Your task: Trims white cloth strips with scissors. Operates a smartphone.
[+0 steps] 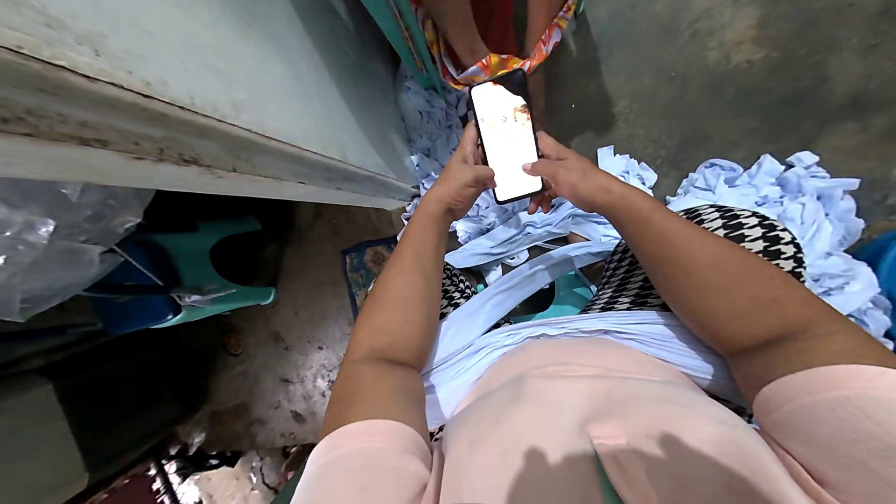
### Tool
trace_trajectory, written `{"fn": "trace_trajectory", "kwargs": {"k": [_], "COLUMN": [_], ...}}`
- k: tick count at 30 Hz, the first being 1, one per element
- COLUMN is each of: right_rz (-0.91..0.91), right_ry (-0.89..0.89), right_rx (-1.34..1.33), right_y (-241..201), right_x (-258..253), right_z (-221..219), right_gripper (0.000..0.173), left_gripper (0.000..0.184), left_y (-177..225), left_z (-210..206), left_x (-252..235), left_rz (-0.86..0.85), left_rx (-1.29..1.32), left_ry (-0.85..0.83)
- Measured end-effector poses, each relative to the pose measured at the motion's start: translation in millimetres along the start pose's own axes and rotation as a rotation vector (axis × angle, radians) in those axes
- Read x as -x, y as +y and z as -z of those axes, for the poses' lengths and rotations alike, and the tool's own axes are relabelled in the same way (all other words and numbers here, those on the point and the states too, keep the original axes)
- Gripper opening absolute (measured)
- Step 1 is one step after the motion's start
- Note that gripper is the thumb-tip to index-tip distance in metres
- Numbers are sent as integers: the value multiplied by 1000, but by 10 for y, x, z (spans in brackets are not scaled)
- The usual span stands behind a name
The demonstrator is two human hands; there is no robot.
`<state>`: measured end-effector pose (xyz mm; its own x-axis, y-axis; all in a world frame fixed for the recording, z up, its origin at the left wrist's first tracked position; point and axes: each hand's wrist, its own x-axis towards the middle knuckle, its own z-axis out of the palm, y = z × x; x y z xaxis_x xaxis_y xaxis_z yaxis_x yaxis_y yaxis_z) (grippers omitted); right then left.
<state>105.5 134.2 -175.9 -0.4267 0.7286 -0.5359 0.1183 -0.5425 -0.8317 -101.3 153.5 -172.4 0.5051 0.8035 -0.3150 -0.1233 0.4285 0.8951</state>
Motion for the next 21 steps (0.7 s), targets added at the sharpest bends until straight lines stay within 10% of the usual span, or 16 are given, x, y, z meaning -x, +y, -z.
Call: {"fn": "trace_trajectory", "kwargs": {"k": [21], "right_rz": [2], "right_ry": [11], "right_rx": [20], "right_y": [4], "right_x": [-6], "right_z": [-4], "right_gripper": [34], "left_gripper": [96], "left_y": [-19], "left_z": [-5], "left_x": [-1], "left_rz": [-10], "left_rx": [-4], "left_ry": [6]}}
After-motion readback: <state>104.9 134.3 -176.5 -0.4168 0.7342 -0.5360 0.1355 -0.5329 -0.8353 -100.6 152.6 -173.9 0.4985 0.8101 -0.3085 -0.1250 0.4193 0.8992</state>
